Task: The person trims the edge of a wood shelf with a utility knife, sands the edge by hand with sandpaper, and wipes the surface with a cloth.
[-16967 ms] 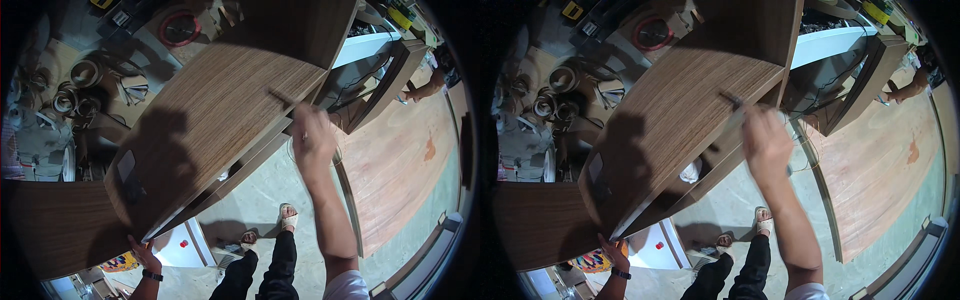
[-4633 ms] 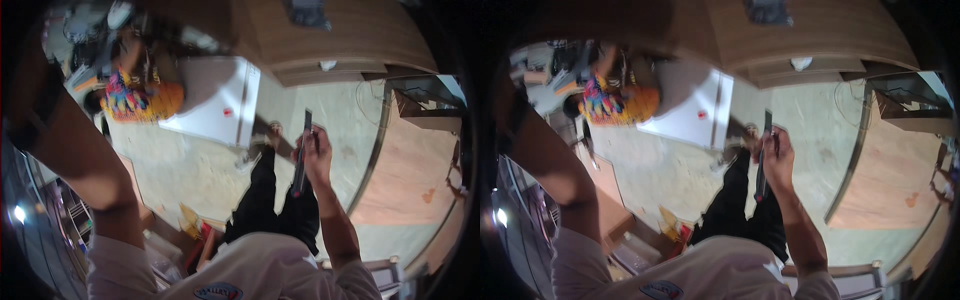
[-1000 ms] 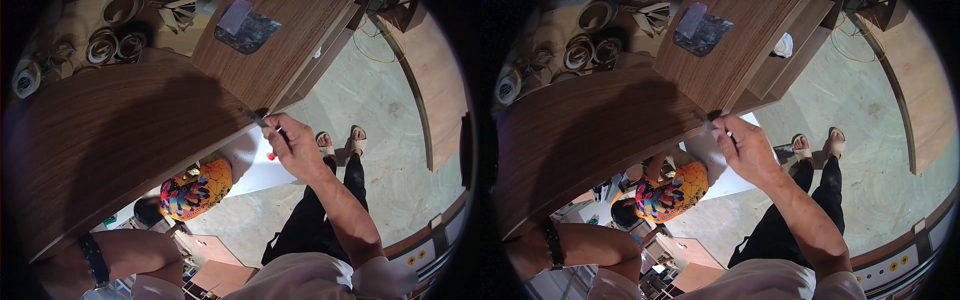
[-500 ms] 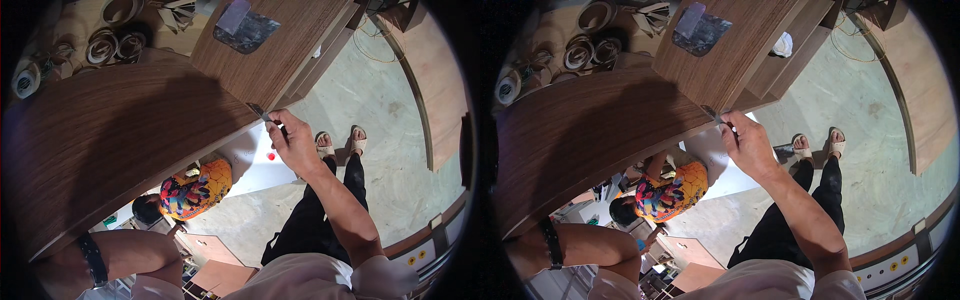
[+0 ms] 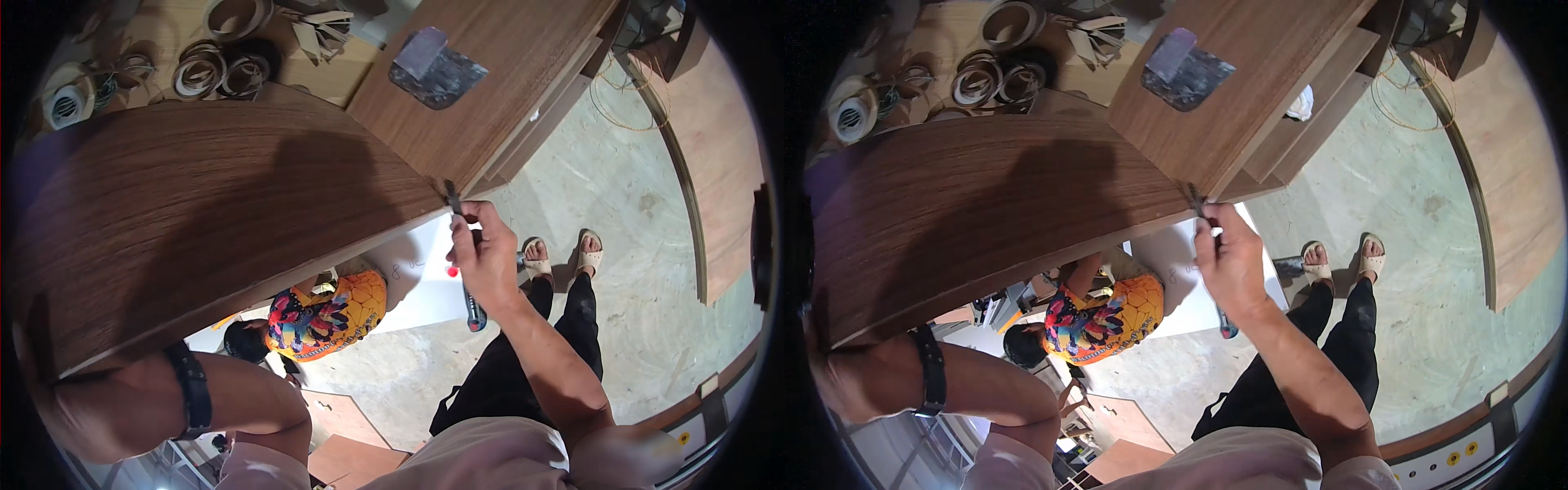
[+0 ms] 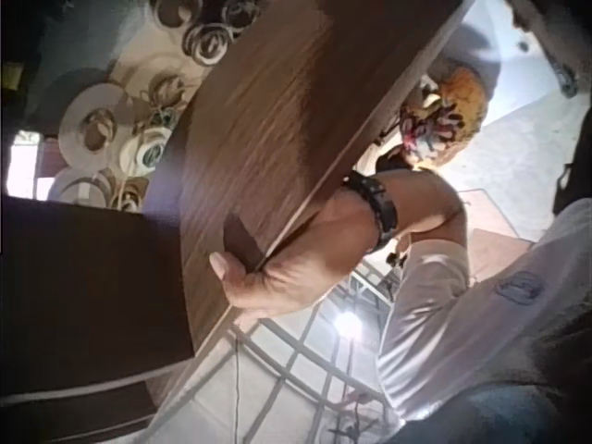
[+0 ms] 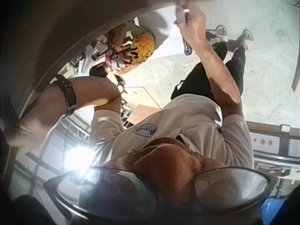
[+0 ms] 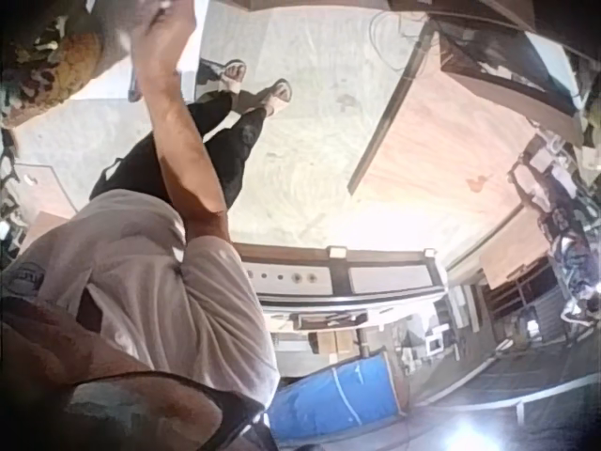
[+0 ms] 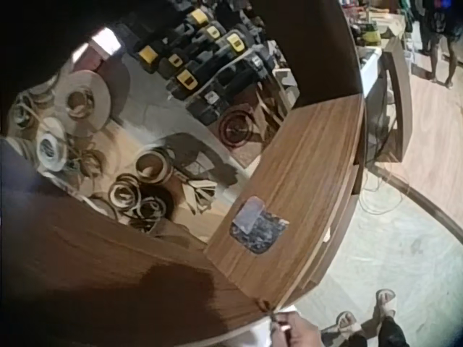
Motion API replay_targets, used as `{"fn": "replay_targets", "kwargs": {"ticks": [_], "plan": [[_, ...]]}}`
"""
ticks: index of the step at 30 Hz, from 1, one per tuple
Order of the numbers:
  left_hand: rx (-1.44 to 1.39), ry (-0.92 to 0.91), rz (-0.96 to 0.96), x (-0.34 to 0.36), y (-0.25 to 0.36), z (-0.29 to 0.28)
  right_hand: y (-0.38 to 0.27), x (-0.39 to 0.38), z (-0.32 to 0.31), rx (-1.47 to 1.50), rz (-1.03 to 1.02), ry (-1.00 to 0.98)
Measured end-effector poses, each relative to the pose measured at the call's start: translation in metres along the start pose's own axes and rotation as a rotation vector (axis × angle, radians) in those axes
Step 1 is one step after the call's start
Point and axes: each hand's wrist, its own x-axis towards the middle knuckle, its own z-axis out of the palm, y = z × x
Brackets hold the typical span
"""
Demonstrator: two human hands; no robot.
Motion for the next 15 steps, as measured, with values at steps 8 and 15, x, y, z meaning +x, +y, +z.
{"fn": "replay_targets", "kwargs": {"ticks": [8,15], "plan": [[-0.221,0.409,-0.593,0.005,0.038,0.032,-0.049,-0.024,0.027,0.079,0.017,-0.098],[-0.341,0.322,-0.600,0.011,0.058,0.043,-0.133,-0.052,0.047,0.069,-0.163,-0.163]]}}
